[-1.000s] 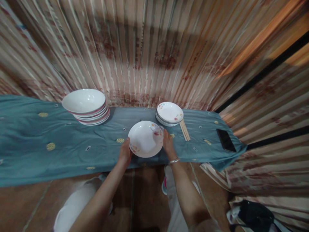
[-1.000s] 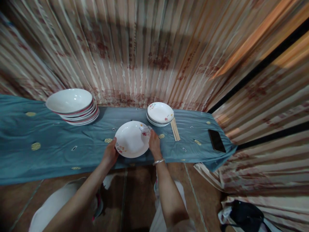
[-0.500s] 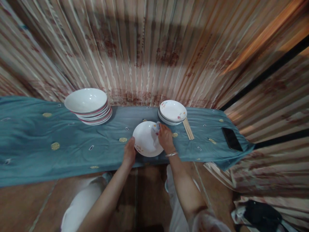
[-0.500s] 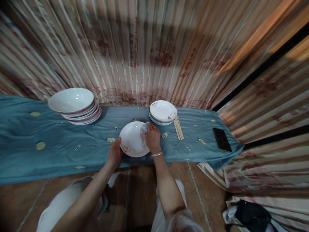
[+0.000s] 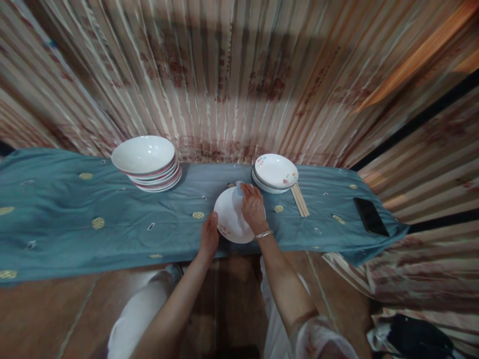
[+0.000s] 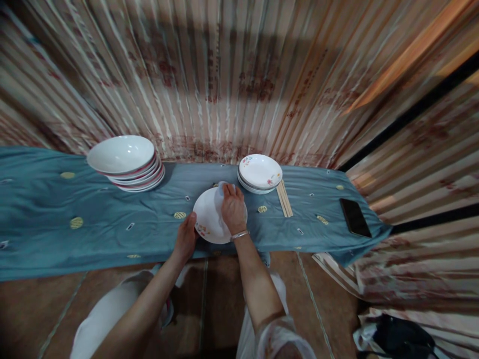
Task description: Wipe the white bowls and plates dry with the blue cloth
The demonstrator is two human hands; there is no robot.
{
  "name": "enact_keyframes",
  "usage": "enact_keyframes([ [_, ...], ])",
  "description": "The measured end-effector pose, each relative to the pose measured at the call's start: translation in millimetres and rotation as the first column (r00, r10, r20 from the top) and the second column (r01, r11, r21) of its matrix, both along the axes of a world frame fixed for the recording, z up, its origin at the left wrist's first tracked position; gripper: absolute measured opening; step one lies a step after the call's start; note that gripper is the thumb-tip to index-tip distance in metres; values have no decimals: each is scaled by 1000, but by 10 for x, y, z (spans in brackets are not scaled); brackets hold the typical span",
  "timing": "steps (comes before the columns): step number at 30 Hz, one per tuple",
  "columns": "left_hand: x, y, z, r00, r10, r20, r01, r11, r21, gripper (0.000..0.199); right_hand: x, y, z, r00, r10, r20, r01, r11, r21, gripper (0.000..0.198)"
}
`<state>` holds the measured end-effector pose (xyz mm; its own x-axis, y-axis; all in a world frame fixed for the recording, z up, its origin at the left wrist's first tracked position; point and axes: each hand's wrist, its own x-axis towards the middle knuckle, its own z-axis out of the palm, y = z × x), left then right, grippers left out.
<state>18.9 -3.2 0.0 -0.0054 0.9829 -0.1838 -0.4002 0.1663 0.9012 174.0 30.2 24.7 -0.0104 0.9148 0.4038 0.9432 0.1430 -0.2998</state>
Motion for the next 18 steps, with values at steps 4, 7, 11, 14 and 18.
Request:
enact_keyframes([
  [4,-8,-8,-8,1000,-22,-8,22,1000,13,51,-88,22,44,994,105,-5,-105,994,24,48],
  [7,-13,-10,-22,1000,-30,-9,30,999,19,51,-192,40,57,987,159,-19,-158,987,25,47],
  [11,-10,-11,-41,999,-34,7,34,999,22,46,-336,20,28,972,232,-25,-231,972,36,49],
  [14,-3,-11,-50,999,-42,8,41,999,31,47,-416,-34,-5,952,299,-60,-298,954,38,49],
  [18,-9,-15,-40,997,-39,-65,42,998,50,53,-484,-111,-20,917,381,-119,-380,924,35,47],
])
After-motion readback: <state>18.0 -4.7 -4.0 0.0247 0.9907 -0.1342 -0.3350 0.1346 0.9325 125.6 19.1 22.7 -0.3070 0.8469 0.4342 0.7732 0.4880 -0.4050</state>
